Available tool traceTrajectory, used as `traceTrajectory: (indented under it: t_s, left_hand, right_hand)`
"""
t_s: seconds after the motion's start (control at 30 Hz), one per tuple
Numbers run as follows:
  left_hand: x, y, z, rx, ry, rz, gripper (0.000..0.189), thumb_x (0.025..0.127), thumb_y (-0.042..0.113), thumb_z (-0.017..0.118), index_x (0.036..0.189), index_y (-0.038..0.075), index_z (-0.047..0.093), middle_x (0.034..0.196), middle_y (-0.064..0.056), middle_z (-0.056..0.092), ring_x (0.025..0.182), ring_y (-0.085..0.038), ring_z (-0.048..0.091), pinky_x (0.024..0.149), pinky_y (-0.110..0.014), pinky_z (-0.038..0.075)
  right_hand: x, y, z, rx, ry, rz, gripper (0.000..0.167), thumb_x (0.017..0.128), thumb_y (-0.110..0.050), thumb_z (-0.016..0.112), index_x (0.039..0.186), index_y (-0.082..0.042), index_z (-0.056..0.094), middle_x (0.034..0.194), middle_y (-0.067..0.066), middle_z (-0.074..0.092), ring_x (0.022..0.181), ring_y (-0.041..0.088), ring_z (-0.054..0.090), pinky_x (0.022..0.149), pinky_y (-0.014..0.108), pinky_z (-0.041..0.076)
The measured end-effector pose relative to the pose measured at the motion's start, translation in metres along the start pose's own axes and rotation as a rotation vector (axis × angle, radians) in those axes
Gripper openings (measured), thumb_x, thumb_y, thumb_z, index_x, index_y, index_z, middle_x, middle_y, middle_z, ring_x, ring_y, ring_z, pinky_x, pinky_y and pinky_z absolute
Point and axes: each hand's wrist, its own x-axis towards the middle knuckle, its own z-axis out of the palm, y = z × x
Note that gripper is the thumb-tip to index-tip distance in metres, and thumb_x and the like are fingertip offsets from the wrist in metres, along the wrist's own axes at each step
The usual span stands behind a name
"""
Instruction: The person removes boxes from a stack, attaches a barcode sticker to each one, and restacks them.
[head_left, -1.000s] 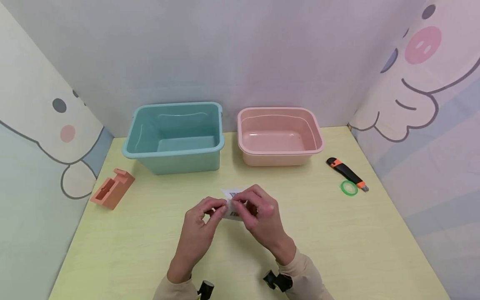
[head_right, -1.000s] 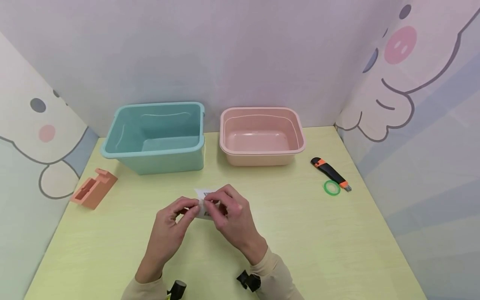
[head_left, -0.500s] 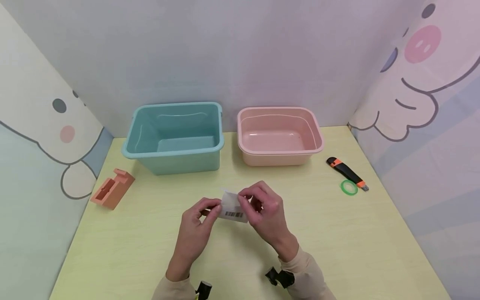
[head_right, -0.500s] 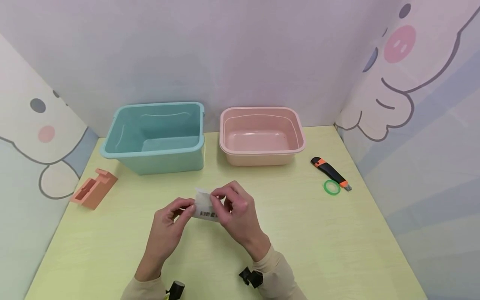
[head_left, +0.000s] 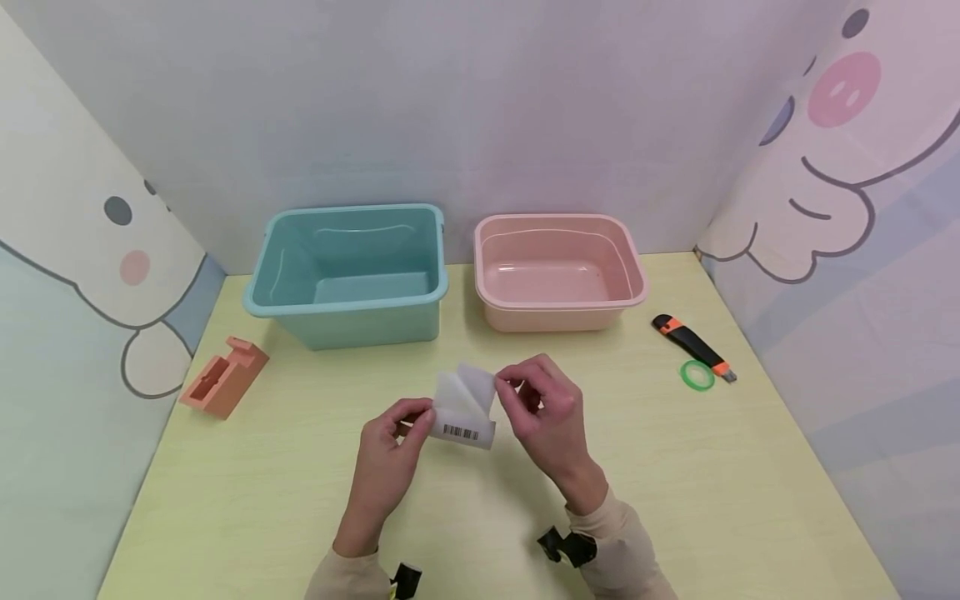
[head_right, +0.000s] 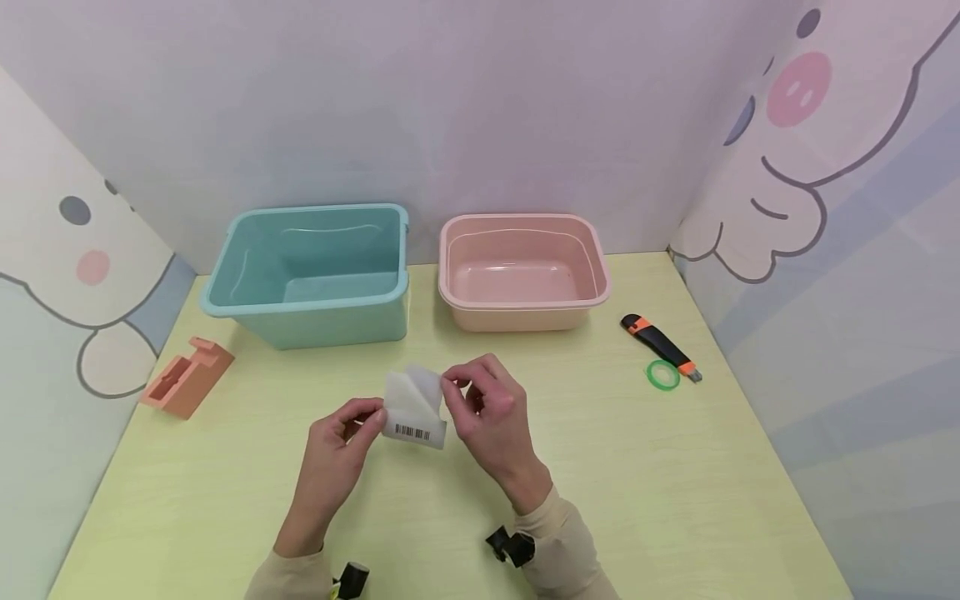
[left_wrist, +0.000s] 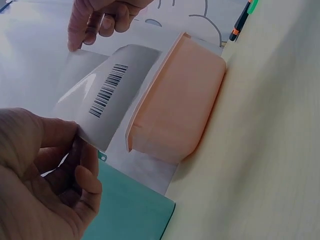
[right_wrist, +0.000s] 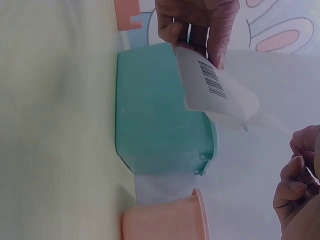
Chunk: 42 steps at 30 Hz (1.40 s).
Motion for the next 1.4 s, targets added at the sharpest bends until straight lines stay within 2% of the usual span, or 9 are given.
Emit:
traceTrajectory:
  t_s: [0.13,0.27,0.43,0.97,1.23,1.4]
  left_hand:
    - [0.001,-0.003,0.001,0.006,0.006,-0.038,0.011,0.1,0.007,0.072,0.109,0.004,0.078,0.095,-0.007,0.074,0.079,-0.019,0.061,0.066,-0.024,0.049]
    - [0.001,-0.007,0.002,0.011,0.008,-0.075,0.012,0.1,0.008,0.072,0.109,0.002,0.079,0.095,-0.008,0.074,0.074,-0.018,0.06,0.062,-0.024,0.048]
    - [0.0,-0.01,0.002,0.015,0.008,-0.101,0.014,0.101,0.009,0.072,0.11,0.001,0.079,0.097,-0.009,0.075,0.074,-0.018,0.058,0.061,-0.024,0.047]
    - [0.002,-0.029,0.009,0.048,0.032,-0.175,0.015,0.1,0.01,0.073,0.11,0.002,0.08,0.094,-0.01,0.074,0.07,-0.016,0.054,0.057,-0.022,0.044]
    - [0.002,-0.038,0.014,0.1,0.025,-0.23,0.017,0.1,0.01,0.072,0.113,0.0,0.079,0.095,-0.01,0.074,0.074,-0.017,0.055,0.056,-0.021,0.042]
    - [0.003,-0.042,0.013,0.144,0.013,-0.236,0.021,0.1,0.01,0.072,0.116,-0.001,0.078,0.099,-0.009,0.075,0.079,-0.017,0.057,0.059,-0.022,0.043]
  right_hand:
    - [0.001,0.003,-0.003,-0.006,0.02,0.018,0.018,0.1,-0.018,0.071,0.089,-0.004,0.075,0.084,0.002,0.063,0.057,0.009,0.05,0.052,0.016,0.041]
    - [0.002,0.004,-0.007,-0.016,0.037,0.033,0.005,0.094,-0.004,0.074,0.089,-0.006,0.076,0.084,0.002,0.063,0.057,0.01,0.05,0.052,0.016,0.041]
    - [0.004,0.006,-0.01,-0.032,0.062,0.034,0.012,0.087,0.006,0.075,0.088,-0.006,0.076,0.083,0.002,0.063,0.056,0.01,0.05,0.051,0.016,0.04]
    - [0.007,0.011,-0.018,-0.051,0.111,0.046,0.012,0.087,0.007,0.075,0.086,-0.005,0.075,0.081,0.002,0.061,0.055,0.01,0.048,0.051,0.015,0.038]
    - [0.007,0.011,-0.019,-0.06,0.113,0.054,0.012,0.088,0.006,0.075,0.087,-0.005,0.075,0.082,0.002,0.062,0.055,0.01,0.048,0.051,0.016,0.038]
    - [0.006,0.011,-0.019,-0.059,0.117,0.05,0.012,0.087,0.007,0.075,0.087,-0.005,0.075,0.082,0.002,0.062,0.055,0.01,0.048,0.051,0.016,0.038]
